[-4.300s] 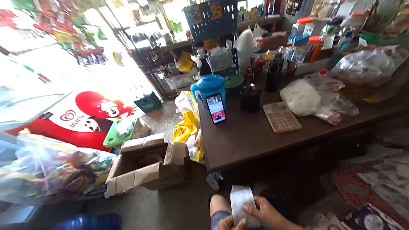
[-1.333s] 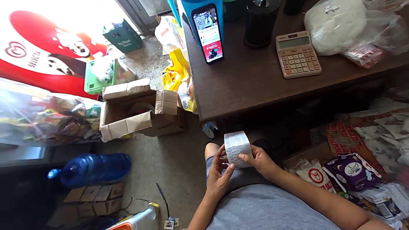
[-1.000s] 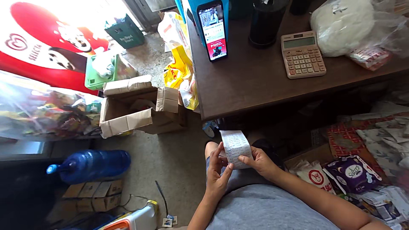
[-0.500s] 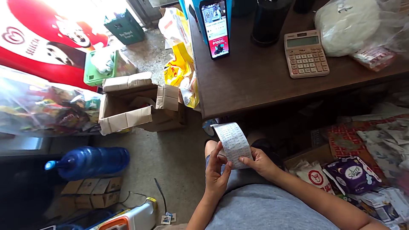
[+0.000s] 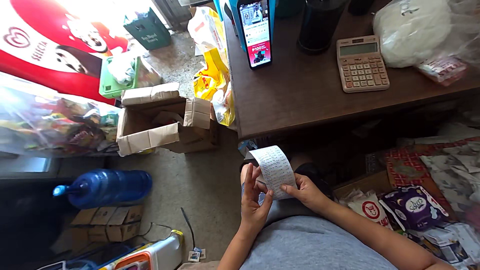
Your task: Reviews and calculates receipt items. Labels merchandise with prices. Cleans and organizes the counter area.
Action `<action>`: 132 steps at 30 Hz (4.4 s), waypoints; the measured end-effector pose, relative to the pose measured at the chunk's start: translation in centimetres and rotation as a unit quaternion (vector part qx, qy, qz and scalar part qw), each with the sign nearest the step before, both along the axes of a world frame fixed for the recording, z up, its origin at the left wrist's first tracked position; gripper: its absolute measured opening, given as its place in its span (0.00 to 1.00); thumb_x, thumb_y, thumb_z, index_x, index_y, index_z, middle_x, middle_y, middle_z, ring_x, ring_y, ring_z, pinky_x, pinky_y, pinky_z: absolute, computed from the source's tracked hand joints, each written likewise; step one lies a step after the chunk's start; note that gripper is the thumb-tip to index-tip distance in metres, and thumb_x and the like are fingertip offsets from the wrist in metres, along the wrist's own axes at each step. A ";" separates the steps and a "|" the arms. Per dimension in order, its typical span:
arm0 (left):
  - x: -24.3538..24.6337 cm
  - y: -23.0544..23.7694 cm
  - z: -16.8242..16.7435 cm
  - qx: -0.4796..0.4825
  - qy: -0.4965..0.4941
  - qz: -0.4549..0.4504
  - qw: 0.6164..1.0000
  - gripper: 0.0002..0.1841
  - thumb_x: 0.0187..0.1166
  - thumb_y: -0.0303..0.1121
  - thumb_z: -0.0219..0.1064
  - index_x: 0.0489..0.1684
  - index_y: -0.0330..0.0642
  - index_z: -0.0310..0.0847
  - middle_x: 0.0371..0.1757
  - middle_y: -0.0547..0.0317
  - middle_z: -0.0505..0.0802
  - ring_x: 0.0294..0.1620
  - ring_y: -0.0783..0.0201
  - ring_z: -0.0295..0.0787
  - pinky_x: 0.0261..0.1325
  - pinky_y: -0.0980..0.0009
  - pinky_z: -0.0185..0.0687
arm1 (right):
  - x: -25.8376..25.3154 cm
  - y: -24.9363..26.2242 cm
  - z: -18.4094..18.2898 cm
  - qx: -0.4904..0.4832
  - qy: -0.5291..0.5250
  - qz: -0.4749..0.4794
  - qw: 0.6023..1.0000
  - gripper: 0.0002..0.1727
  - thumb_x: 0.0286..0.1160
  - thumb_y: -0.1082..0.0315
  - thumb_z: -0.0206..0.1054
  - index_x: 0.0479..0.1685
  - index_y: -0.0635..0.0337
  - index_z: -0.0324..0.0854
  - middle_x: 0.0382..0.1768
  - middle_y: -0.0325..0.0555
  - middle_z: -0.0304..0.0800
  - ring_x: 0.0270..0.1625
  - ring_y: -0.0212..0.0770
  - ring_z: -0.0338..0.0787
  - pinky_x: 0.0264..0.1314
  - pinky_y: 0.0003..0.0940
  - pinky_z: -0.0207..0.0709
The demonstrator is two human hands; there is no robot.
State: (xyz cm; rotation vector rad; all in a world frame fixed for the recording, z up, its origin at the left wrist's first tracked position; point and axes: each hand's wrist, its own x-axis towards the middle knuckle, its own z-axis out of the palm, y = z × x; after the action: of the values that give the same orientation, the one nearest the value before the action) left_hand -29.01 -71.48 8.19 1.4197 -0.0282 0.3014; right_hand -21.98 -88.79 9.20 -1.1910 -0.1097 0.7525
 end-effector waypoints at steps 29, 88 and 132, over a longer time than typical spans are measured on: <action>-0.1 0.3 0.2 0.001 -0.026 0.035 0.999 0.45 0.71 0.18 0.68 0.91 0.29 0.43 0.81 0.51 0.76 0.53 0.72 0.88 0.59 0.72 0.87 | 0.0 -0.6 -0.5 -0.054 -0.097 0.067 0.992 0.13 0.77 0.73 0.68 0.59 0.65 0.82 0.47 0.36 0.95 0.50 0.22 0.93 0.60 0.21 0.86; 0.0 0.9 0.8 0.015 -0.048 0.108 0.993 0.53 0.69 0.16 0.68 0.95 0.41 0.31 0.87 0.50 0.70 0.47 0.73 0.91 0.54 0.73 0.88 | -0.3 -0.6 -1.4 -0.087 -0.140 0.152 0.974 0.14 0.76 0.70 0.69 0.57 0.66 0.86 0.55 0.40 0.92 0.56 0.21 0.89 0.64 0.20 0.83; -1.0 0.3 0.3 0.055 0.049 -0.087 0.993 0.07 0.80 0.29 0.68 0.35 0.35 0.90 0.33 0.69 0.95 0.38 0.81 0.89 0.49 0.79 0.86 | 2.4 -1.8 2.8 -0.047 -0.027 0.073 0.996 0.20 0.79 0.52 0.64 0.56 0.59 0.81 0.43 0.30 0.94 0.47 0.24 0.92 0.58 0.27 0.87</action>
State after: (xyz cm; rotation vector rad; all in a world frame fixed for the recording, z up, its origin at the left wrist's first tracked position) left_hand -30.03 -71.19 8.53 1.5286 -0.0896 0.0872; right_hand -19.58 -90.55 11.97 -1.3043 -0.2098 0.8611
